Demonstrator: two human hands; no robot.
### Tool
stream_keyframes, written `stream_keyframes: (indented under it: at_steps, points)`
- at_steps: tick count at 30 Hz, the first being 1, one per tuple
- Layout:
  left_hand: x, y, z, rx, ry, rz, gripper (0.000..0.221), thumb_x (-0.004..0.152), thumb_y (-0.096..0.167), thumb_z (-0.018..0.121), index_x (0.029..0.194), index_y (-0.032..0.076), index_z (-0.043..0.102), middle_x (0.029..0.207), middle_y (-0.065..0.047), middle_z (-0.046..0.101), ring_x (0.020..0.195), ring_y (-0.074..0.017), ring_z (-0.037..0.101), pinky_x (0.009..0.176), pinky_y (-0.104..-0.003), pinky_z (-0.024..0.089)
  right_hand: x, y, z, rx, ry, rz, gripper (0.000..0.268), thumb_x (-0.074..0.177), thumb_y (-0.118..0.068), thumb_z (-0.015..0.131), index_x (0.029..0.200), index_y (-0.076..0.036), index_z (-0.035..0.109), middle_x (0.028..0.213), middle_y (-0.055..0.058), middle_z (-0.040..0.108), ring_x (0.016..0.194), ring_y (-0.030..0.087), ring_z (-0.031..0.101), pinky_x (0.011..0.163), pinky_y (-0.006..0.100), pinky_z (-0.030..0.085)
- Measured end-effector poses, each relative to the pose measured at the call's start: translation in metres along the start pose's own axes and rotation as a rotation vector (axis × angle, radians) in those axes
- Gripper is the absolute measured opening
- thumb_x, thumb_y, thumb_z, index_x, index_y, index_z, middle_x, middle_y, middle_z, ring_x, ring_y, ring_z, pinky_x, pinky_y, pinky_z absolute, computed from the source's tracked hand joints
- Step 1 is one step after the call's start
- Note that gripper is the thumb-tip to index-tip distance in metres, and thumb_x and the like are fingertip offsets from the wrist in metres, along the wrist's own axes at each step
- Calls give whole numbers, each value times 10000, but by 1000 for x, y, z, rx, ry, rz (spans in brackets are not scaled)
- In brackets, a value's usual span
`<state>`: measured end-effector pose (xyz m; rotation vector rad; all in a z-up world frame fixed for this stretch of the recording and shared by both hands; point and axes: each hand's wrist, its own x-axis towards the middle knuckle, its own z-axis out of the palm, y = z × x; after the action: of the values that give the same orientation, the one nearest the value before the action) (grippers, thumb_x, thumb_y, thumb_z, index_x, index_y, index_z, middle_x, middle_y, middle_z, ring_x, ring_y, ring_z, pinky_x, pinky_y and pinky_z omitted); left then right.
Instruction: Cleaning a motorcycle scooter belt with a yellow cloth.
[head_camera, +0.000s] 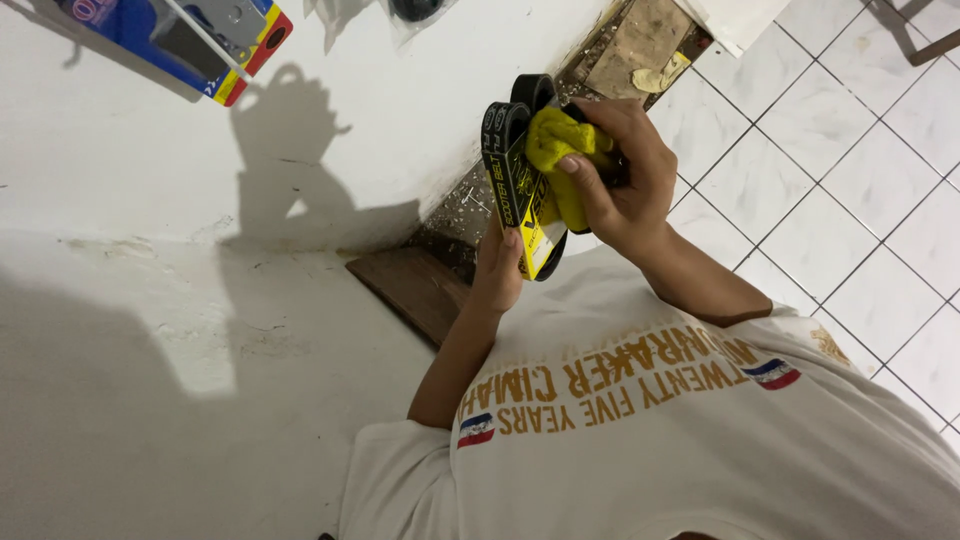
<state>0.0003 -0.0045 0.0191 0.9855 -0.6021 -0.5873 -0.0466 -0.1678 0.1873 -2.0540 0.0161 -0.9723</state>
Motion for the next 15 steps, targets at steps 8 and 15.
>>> stream_keyframes:
  at_steps: [8,15]
  points:
    - [-4,-15,-7,-121,-13,-63,659,1140,407,412,1633,-6,265,1579,-128,455,1442,-214,452,1219,-369,360,1,9,-2,-113,10,-139,361,1005,-2,726,1340,84,622,1162,211,665,1029,302,647,844,331,538]
    - [-4,-8,-3,-139,-32,-75,681,1137,392,453,1650,-22,284,1512,-118,529,1361,-181,499,1173,-352,390,4,9,-4,-159,85,-125,322,1044,27,700,1357,87,655,1162,193,666,954,270,672,803,305,553]
